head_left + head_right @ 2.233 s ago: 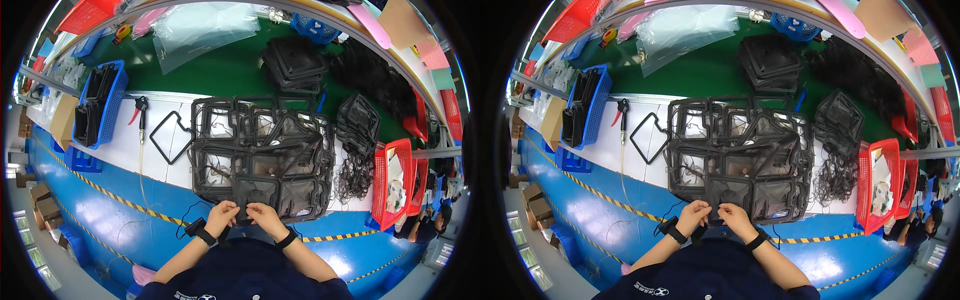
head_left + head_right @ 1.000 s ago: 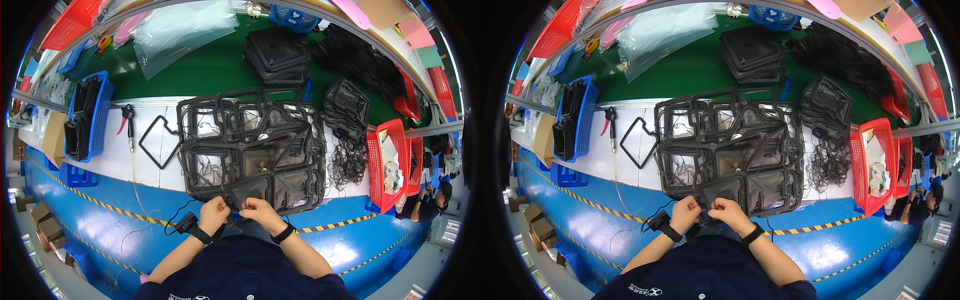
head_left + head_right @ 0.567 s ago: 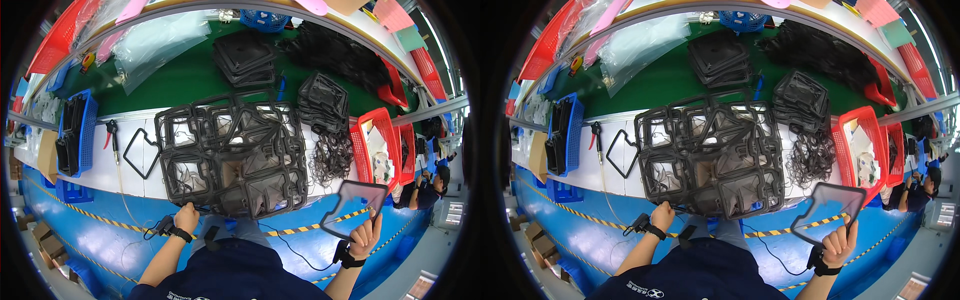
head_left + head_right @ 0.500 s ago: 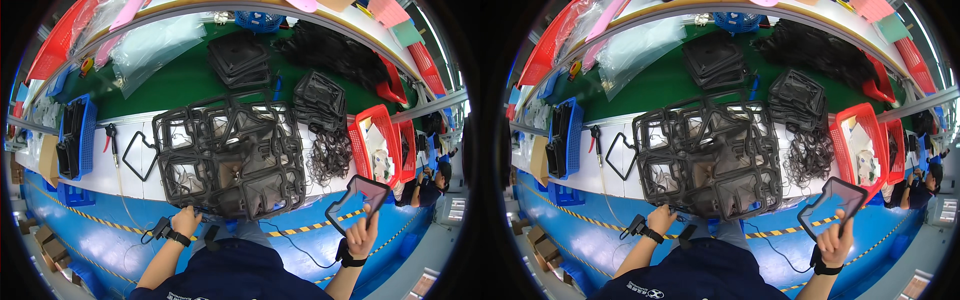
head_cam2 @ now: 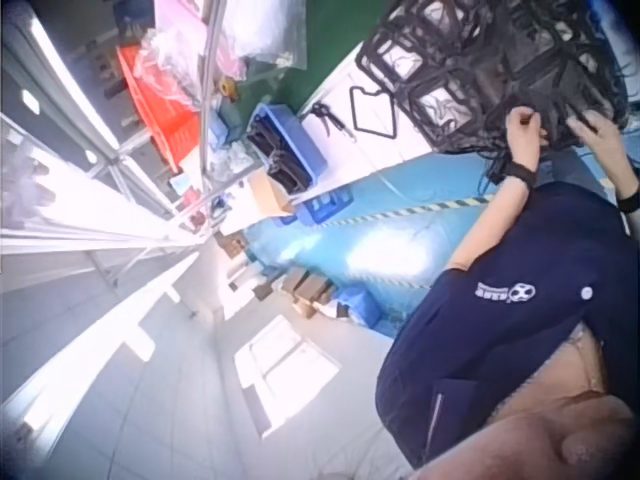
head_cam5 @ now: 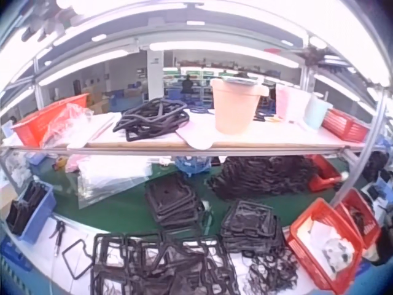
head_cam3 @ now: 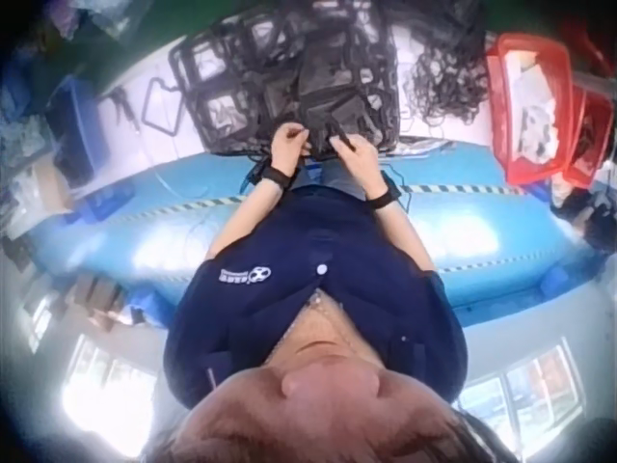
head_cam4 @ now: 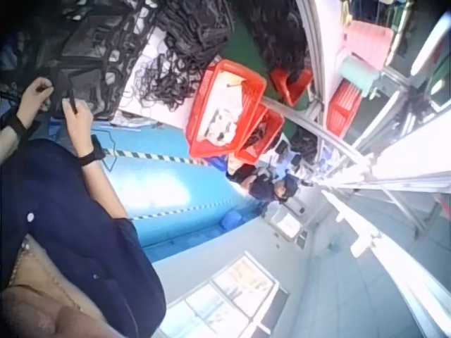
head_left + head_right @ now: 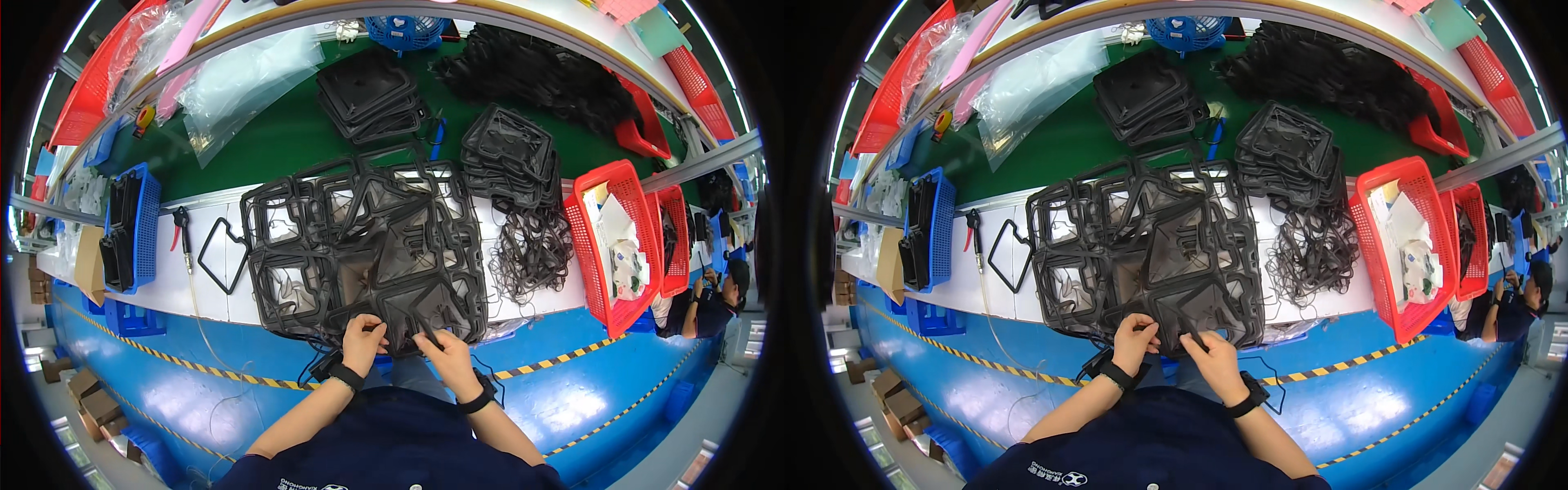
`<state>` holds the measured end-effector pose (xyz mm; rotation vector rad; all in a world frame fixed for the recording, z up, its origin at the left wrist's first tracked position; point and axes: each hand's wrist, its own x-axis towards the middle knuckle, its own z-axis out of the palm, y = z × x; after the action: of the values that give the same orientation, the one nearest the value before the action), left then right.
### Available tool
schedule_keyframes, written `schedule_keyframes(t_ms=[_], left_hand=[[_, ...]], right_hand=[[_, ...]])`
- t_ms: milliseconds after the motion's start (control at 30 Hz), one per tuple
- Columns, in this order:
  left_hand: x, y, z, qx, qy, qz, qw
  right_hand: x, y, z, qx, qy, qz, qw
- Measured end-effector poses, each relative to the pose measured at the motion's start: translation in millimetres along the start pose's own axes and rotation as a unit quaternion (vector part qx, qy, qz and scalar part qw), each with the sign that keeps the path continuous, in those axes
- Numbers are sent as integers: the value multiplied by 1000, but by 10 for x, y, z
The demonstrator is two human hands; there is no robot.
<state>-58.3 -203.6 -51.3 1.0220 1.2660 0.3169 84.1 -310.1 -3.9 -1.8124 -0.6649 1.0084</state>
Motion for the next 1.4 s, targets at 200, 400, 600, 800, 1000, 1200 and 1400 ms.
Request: schedule_keyframes(t_ms=[200,400,600,800,1000,1200,1400], left_hand=[[-147,190,39,-134,6,-57,989],[-201,366,-18,-113,-116,-93,982],[-203,515,-7,-58,-131,-97,985],[-160,382,1,-25,-131,-82,988],[-1,-122,-221,291,8,60,955],[48,-470,-92,349,-37,78,933],[-113,32,-239,514,-169,48,839]], right_hand=[[200,173,148,94,-67,164,980],[300,177,62,235,-203,273,910],[327,68,-26,233,-231,266,907],[319,29,-67,307,-239,279,878],[27,-316,-1056,506,-106,121,847],[-363,-695,-2135,679,-33,5,733],[-210,-789,-1871,660,-46,-1,750]])
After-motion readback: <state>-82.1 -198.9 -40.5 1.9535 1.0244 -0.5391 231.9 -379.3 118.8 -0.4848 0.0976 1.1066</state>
